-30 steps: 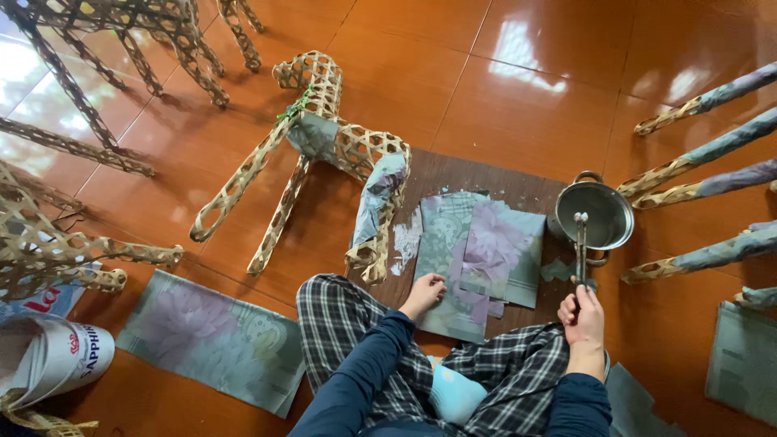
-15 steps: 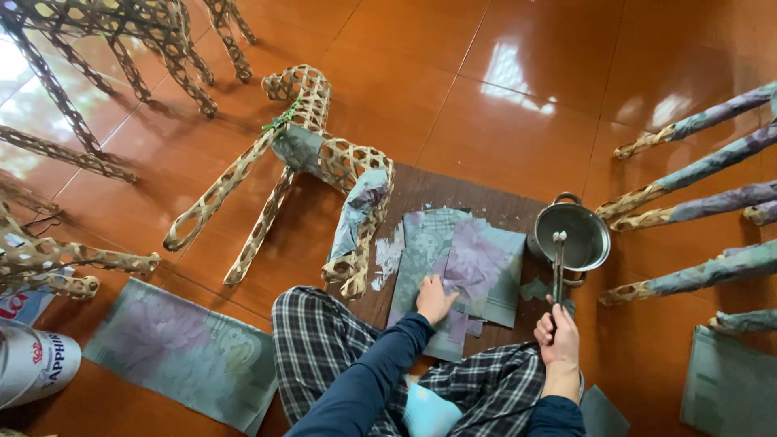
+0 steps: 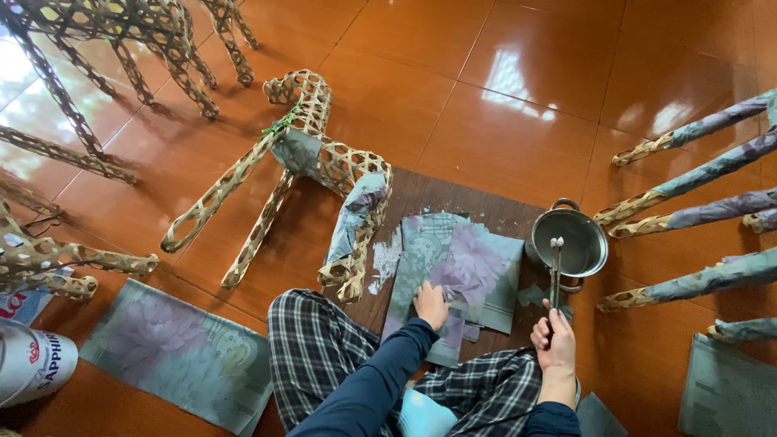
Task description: Applying paper strips and glue to a woven giraffe structure to create a paper-mache figure
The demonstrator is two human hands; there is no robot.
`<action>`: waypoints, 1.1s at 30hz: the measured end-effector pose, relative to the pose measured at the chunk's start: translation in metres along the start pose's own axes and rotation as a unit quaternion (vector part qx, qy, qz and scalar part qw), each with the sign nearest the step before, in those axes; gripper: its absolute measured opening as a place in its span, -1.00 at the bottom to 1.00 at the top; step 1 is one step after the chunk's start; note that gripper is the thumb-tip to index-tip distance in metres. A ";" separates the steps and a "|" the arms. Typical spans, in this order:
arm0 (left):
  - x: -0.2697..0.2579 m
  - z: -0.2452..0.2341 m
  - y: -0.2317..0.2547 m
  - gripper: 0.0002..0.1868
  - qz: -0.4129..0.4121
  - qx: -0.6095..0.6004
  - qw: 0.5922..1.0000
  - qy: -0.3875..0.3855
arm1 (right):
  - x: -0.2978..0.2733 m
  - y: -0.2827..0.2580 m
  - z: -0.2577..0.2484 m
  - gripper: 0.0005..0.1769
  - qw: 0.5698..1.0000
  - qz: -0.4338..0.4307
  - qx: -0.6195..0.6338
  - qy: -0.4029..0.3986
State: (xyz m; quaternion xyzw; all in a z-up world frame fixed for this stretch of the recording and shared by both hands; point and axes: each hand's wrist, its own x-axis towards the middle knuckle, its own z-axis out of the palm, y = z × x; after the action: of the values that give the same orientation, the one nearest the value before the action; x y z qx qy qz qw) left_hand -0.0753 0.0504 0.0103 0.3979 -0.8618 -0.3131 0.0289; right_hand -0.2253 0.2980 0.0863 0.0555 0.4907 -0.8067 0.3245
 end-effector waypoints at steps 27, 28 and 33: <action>0.010 0.003 -0.013 -0.97 -0.004 -0.085 0.996 0.031 | 0.000 0.000 0.000 -0.68 1.000 -0.005 0.008 -0.002; 0.010 0.003 -0.013 -0.97 -0.004 -0.086 0.996 0.031 | 0.000 0.000 -0.001 -0.68 1.000 -0.005 0.008 -0.003; 0.013 0.001 -0.012 -0.96 -0.033 -0.118 0.992 0.005 | -0.003 -0.002 0.003 -0.68 1.000 -0.008 -0.003 0.004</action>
State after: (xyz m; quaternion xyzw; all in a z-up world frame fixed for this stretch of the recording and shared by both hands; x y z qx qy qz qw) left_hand -0.0766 0.0357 0.0007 0.4215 -0.8052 -0.4114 0.0693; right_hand -0.2234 0.2969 0.0905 0.0534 0.4947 -0.8077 0.3163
